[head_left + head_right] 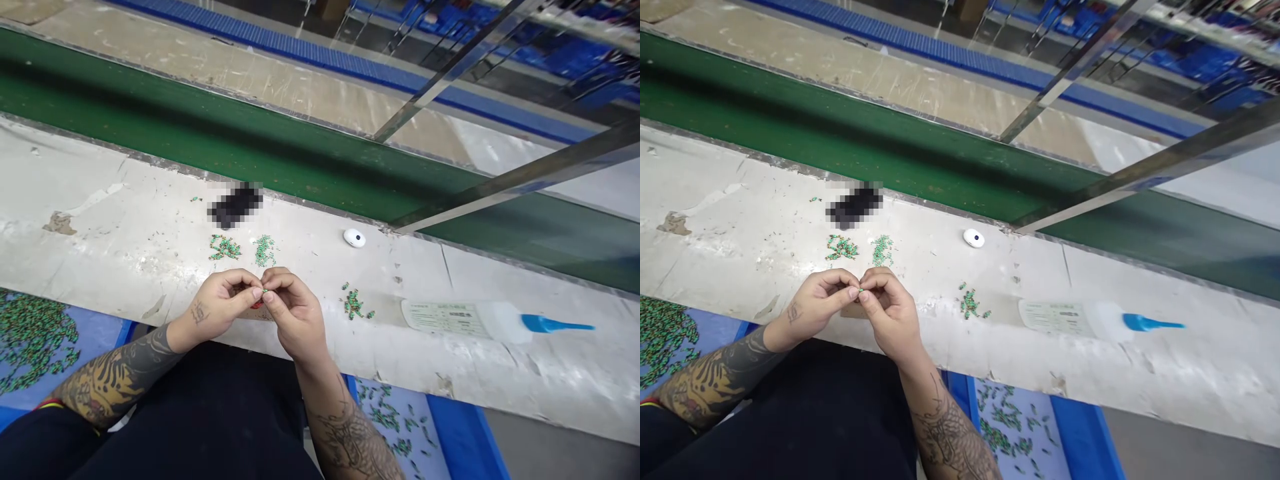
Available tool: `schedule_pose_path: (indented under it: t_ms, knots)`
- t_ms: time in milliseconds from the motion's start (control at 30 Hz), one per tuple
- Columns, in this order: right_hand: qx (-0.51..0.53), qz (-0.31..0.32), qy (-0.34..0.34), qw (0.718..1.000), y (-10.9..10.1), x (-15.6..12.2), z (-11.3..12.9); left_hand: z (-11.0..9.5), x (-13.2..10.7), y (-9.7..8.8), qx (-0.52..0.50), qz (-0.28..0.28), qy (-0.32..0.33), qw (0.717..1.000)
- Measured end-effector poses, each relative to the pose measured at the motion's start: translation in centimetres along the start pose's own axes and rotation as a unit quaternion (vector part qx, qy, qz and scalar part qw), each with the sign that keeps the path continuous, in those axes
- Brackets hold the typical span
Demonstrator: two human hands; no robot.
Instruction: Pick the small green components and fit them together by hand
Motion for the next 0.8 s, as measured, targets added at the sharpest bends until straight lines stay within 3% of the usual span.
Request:
schedule_pose_path:
  t_ms: [133,200,300,367,467,600,800]
  knots:
    - [-0.042,0.001,-0.032,0.999,-0.3,-0.2,0.0,0.3,0.2,-0.1,0.041,0.013,-0.003,0.999]
    - [-0.096,0.006,-0.063,0.993,-0.6,-0.2,0.2,0.1,0.1,-0.3,0.08,-0.009,0.009,0.997]
    - [-0.215,0.023,-0.15,0.965,-0.9,-0.4,0.7,-0.4,-0.1,-0.5,0.148,-0.036,0.047,0.987]
    - [-0.269,0.043,-0.205,0.94,-1.0,-0.6,0.9,-0.5,-0.3,-0.4,0.163,-0.021,0.048,0.985]
    - [-0.284,0.065,-0.236,0.927,-1.0,-1.0,0.8,0.3,-0.5,-0.4,0.081,0.02,-0.02,0.996]
    - [-0.283,0.045,-0.249,0.925,-1.0,-2.0,0.1,1.8,-0.7,-0.3,-0.04,0.046,-0.102,0.993]
    - [-0.324,0.003,-0.307,0.895,-1.0,-3.4,-1.0,3.1,-1.2,0.1,-0.044,0.008,-0.105,0.993]
Point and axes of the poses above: each hand's wrist, its own x-axis towards the middle knuckle, its own y-axis out of the palm, z = x × y, the point moved 2 cm from there along x, towards the middle knuckle, and after that the axes turned 15 degrees about -z, right-handed, at the moved point
